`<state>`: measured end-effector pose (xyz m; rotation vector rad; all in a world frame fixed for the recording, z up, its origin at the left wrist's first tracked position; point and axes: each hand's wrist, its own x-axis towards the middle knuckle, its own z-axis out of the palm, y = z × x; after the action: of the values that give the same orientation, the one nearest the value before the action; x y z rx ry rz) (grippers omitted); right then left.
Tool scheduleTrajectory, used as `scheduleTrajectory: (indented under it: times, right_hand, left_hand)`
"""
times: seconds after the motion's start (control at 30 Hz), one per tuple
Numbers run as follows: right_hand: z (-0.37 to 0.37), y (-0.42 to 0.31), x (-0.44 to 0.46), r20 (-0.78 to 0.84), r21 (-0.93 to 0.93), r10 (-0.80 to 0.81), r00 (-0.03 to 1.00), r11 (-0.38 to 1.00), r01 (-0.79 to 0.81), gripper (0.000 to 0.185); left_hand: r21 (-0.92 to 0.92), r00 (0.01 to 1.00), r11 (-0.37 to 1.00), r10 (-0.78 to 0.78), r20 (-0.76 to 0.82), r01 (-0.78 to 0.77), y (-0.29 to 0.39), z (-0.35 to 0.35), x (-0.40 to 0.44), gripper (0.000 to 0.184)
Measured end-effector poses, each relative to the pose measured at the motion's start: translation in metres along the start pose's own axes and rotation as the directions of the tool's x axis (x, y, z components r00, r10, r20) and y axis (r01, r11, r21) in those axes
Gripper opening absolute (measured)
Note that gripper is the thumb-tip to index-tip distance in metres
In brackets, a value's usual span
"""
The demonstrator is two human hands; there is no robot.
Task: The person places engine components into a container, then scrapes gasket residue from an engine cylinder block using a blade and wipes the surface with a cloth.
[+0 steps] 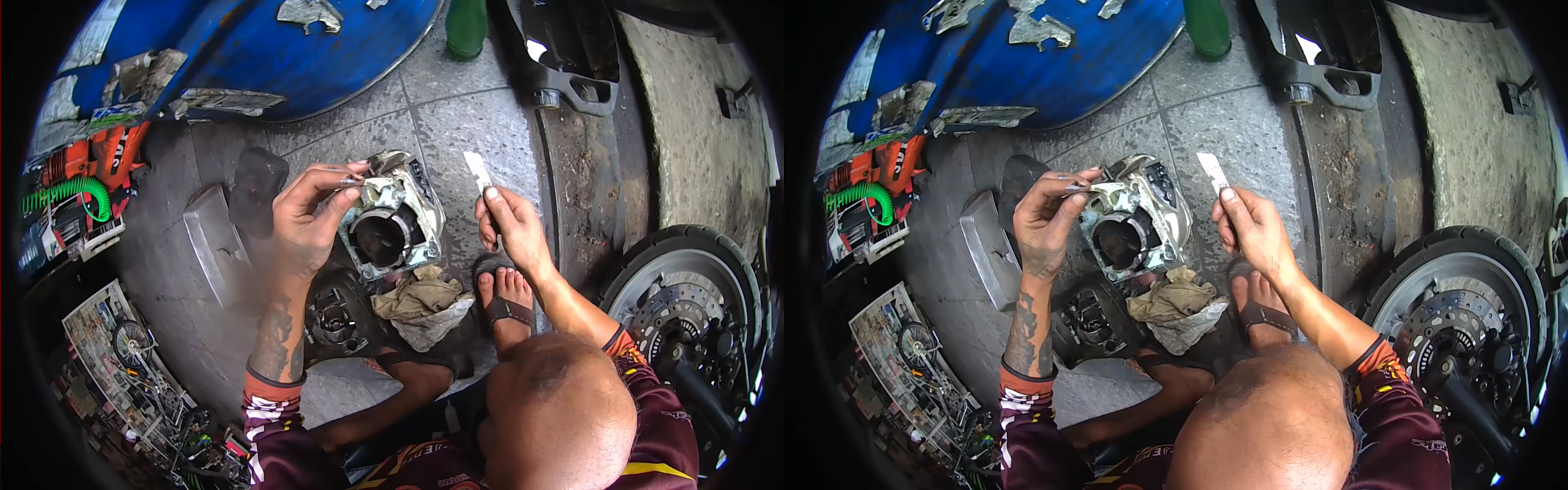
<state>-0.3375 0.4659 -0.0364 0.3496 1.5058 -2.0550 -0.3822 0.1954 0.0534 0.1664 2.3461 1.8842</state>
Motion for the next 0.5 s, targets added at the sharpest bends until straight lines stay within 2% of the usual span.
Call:
scheduleTrajectory:
  times: [0.1, 0.17, 0.2, 0.3, 0.33, 0.37, 0.4, 0.43, 0.47, 0.5]
  right_hand:
    - [0.007, -0.004, 0.003, 0.014, -0.016, -0.019, 1.0, 1.0, 0.019, 0.04]
    - [0.012, -0.009, 0.004, 0.013, -0.038, -0.026, 1.0, 0.999, 0.027, 0.041]
    - [0.013, -0.01, 0.004, 0.013, -0.039, -0.028, 1.0, 0.999, 0.029, 0.041]
    - [0.015, -0.014, 0.005, 0.011, -0.104, -0.073, 0.997, 0.992, 0.074, 0.04]
    - [0.014, -0.017, 0.005, 0.017, -0.274, -0.079, 0.997, 0.958, 0.081, 0.038]
    - [0.015, -0.021, 0.006, 0.025, -0.435, -0.087, 0.996, 0.896, 0.089, 0.036]
    - [0.017, -0.027, 0.007, 0.028, -0.436, -0.088, 0.996, 0.895, 0.092, 0.036]
    - [0.02, -0.034, 0.005, 0.055, -0.541, -0.131, 0.99, 0.83, 0.14, 0.032]
    - [0.023, -0.04, 0.004, 0.087, -0.636, -0.17, 0.982, 0.749, 0.186, 0.029]
    - [0.025, -0.047, 0.004, 0.086, -0.638, -0.167, 0.982, 0.748, 0.183, 0.029]
  left_hand:
    - [0.067, 1.0, 0.998, -0.006, 0.022, 0.004, -0.001, -0.007, 0.0, 0.007]
    - [0.026, 0.993, 0.998, 0.062, 0.1, -0.064, -0.002, -0.008, -0.003, 0.009]
    - [0.086, 0.984, 0.992, 0.077, 0.163, -0.092, -0.002, -0.012, -0.004, 0.014]
    - [0.188, 0.99, 0.981, 0.019, 0.14, -0.045, 0.003, -0.01, -0.007, 0.021]
    - [0.231, 0.992, 0.969, -0.108, 0.066, 0.09, 0.007, -0.006, -0.006, 0.029]
    - [0.233, 0.993, 0.969, -0.106, 0.061, 0.089, 0.013, -0.002, -0.003, 0.029]
    - [0.406, 0.987, 0.908, -0.145, 0.067, 0.106, 0.018, 0.002, 0.001, 0.033]
    - [0.564, 0.98, 0.817, -0.19, 0.066, 0.121, 0.02, 0.005, 0.003, 0.037]
    - [0.532, 0.973, 0.836, -0.212, 0.087, 0.134, 0.015, 0.007, 0.004, 0.039]
    - [0.53, 0.973, 0.837, -0.214, 0.087, 0.136, 0.015, 0.009, 0.003, 0.039]
